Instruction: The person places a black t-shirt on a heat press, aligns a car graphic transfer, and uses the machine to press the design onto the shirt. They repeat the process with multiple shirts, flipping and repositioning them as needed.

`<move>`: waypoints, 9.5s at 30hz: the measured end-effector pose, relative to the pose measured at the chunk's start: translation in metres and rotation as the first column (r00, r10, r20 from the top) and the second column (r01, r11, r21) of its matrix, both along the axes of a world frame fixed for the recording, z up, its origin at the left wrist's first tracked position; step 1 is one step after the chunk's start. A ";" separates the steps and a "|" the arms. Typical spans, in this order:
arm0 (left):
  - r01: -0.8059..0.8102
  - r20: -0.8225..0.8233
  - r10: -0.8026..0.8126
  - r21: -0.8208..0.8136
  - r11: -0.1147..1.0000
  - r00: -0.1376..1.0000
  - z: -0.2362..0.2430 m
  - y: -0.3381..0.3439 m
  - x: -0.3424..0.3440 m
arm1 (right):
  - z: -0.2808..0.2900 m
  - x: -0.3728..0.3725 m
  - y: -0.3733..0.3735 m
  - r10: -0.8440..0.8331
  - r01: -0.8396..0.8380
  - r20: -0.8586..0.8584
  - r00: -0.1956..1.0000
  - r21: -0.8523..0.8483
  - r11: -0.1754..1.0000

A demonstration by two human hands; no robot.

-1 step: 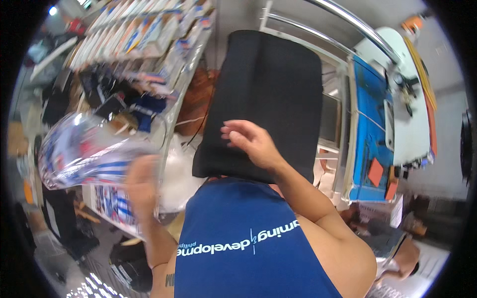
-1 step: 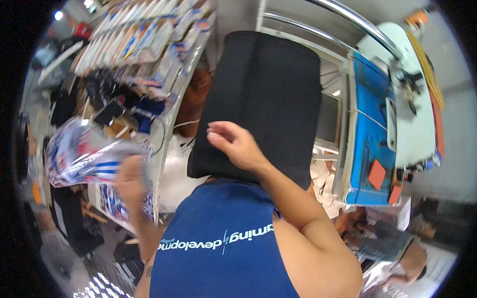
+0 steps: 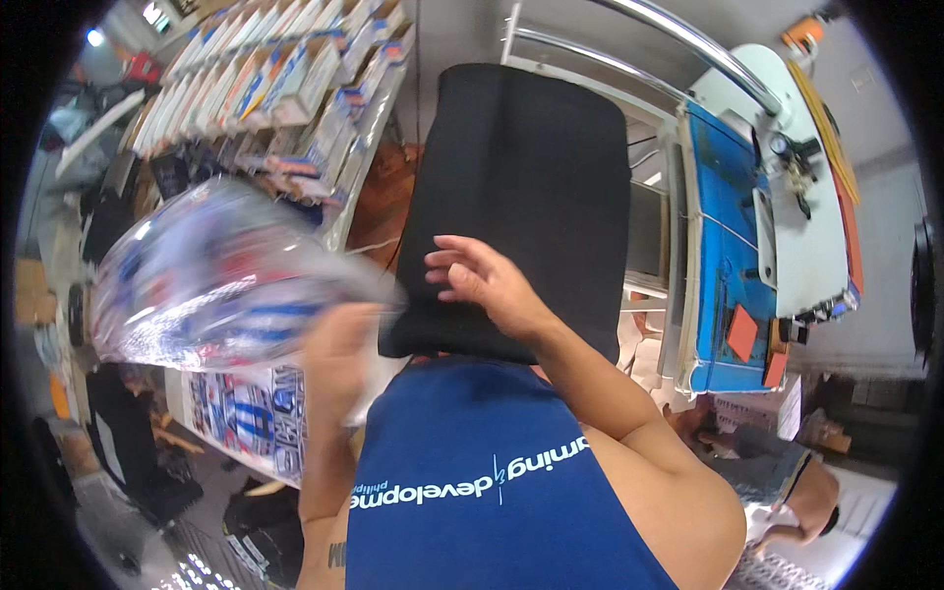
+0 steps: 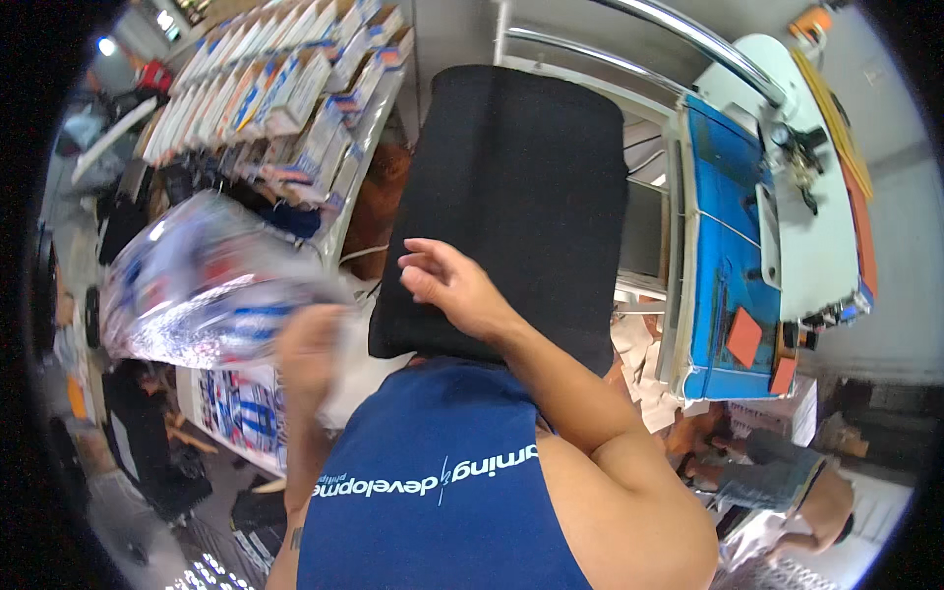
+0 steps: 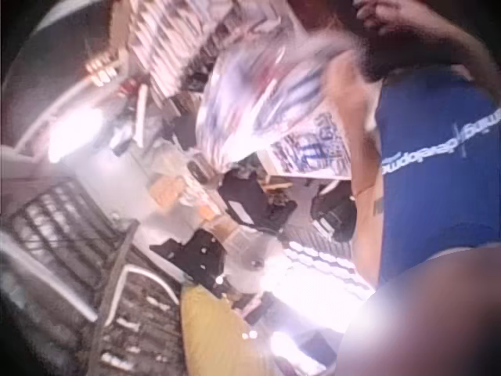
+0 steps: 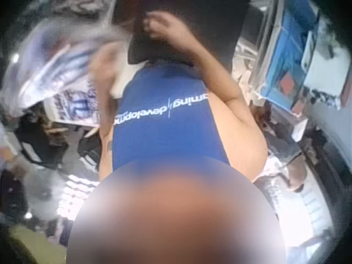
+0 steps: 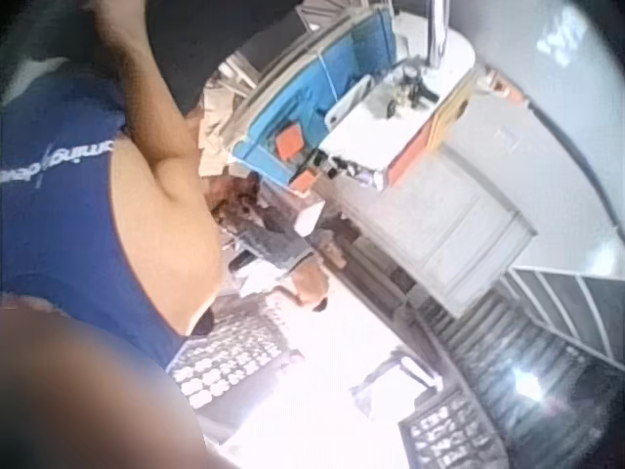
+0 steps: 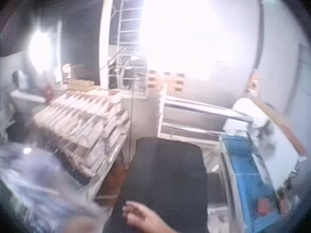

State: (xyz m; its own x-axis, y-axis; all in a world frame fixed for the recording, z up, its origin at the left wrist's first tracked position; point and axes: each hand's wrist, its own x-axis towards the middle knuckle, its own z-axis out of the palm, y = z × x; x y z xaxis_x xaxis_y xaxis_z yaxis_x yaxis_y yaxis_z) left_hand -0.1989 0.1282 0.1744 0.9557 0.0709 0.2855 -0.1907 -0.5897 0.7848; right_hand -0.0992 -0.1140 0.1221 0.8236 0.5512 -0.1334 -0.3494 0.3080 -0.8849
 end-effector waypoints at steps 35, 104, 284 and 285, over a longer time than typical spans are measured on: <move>0.421 0.085 -0.539 0.529 0.737 0.838 -0.138 -0.169 0.328 | -0.093 0.006 -0.150 0.198 0.734 0.724 0.660 -0.678 0.031; 0.354 0.023 -0.398 0.415 0.838 0.917 -0.159 -0.050 0.158 | -0.102 -0.005 -0.153 0.207 0.770 0.748 0.630 -0.637 -0.039; -0.268 -0.601 -0.381 -0.720 0.640 0.702 -0.207 0.064 0.193 | -0.158 -0.011 -0.291 -0.740 0.674 -0.345 0.577 -0.311 0.671; -0.244 -0.575 -0.384 -0.731 0.637 0.722 -0.205 0.071 0.190 | -0.155 -0.015 -0.298 -0.759 0.702 -0.257 0.598 -0.288 0.651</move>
State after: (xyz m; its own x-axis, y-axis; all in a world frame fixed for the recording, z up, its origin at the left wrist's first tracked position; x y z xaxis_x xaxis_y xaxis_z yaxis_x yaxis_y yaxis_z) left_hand -0.0089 0.1989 -0.0305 0.8578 -0.1305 -0.4972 0.5141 0.2223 0.8284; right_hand -0.1147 -0.4116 -0.0333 0.8280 -0.2655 -0.4938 -0.3344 0.4730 -0.8151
